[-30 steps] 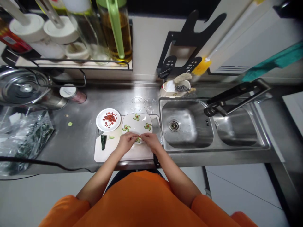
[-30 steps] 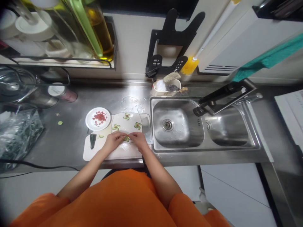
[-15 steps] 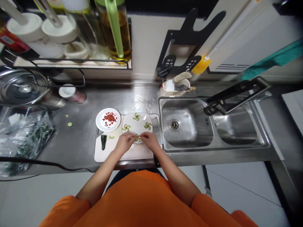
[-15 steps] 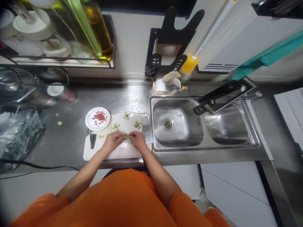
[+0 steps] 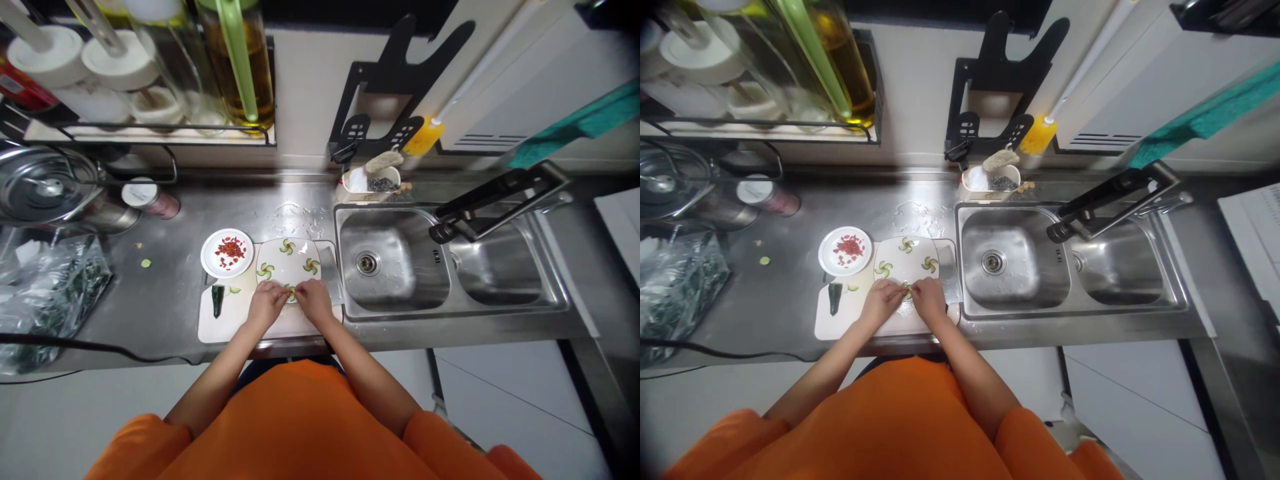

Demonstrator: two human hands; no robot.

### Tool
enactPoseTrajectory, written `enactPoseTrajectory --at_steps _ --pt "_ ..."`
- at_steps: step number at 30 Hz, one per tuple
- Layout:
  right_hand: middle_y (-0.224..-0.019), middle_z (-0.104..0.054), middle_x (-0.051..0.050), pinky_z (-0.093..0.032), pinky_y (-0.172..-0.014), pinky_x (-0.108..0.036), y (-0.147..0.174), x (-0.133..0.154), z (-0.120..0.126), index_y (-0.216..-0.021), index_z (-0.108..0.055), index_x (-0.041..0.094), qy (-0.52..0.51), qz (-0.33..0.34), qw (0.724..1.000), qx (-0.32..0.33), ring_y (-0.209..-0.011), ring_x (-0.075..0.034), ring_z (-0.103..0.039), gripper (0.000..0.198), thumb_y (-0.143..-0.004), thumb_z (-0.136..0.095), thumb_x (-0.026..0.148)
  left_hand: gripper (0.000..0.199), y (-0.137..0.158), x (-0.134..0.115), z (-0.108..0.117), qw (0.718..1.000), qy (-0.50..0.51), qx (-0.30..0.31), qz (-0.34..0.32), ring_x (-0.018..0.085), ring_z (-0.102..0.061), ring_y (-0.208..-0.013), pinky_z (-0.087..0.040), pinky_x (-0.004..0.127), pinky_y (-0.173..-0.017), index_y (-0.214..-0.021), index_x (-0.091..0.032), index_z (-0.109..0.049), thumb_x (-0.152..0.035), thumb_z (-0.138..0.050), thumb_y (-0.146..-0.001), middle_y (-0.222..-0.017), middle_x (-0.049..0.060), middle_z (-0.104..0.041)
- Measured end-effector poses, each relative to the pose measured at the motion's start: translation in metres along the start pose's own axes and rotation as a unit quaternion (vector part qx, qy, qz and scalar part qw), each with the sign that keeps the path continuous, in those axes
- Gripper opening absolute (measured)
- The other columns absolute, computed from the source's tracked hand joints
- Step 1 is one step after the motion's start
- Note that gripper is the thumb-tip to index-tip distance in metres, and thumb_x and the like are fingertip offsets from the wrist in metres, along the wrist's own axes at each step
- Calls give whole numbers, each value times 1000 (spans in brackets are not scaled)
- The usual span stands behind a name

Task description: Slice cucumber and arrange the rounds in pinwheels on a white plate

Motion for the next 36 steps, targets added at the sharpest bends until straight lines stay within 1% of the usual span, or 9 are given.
enactPoseTrajectory --at_steps 9,14,21,28,36 --pt "-75 -63 -3 -31 -80 -28 1 4 -3 -74 -65 18 23 17 1000 8 -77 -16 -52 15 -83 -54 17 14 2 0 -1 1000 -12 1 -8 17 -54 -78 -45 33 -76 -85 -22 -72 -27 -59 -83 -77 5 -62" --pt "-76 -64 -2 -30 -81 -28 0 8 -4 -76 -65 18 25 35 999 9 -79 -16 -52 13 -83 -55 18 15 2 -1 0 1000 -24 8 -12 17 -53 -77 -45 32 -75 -84 -21 -72 -26 -58 -83 -75 5 -61" --pt "-77 -63 -3 -30 -80 -29 -1 9 -7 -78 -65 19 34 39 999 14 -78 -16 -52 12 -83 -54 17 15 1 -2 1 1000 -17 17 -5 18 -53 -78 -45 33 -75 -84 -20 -72 -25 -58 -83 -76 6 -62" --pt "-77 -62 -3 -30 -80 -29 -1 11 -6 -77 -64 18 36 40 998 16 -78 -16 -51 12 -83 -54 16 11 1 1 5 1000 21 -13 16 18 -57 -80 -47 34 -77 -83 -21 -69 -26 -60 -81 -79 5 -63" --pt "-76 -62 -2 -30 -79 -28 -1 10 -7 -77 -64 18 38 41 998 18 -77 -16 -50 13 -83 -53 16 14 0 -2 0 1000 -6 13 -7 17 -56 -77 -47 33 -76 -78 -21 -69 -26 -57 -82 -75 5 -61"
Point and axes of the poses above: each hand's wrist, its own y-axis away from the middle knuckle, its own z-axis out of the back of the hand, x = y × z, the point moved 6 cm from there along -y, towards the middle knuckle
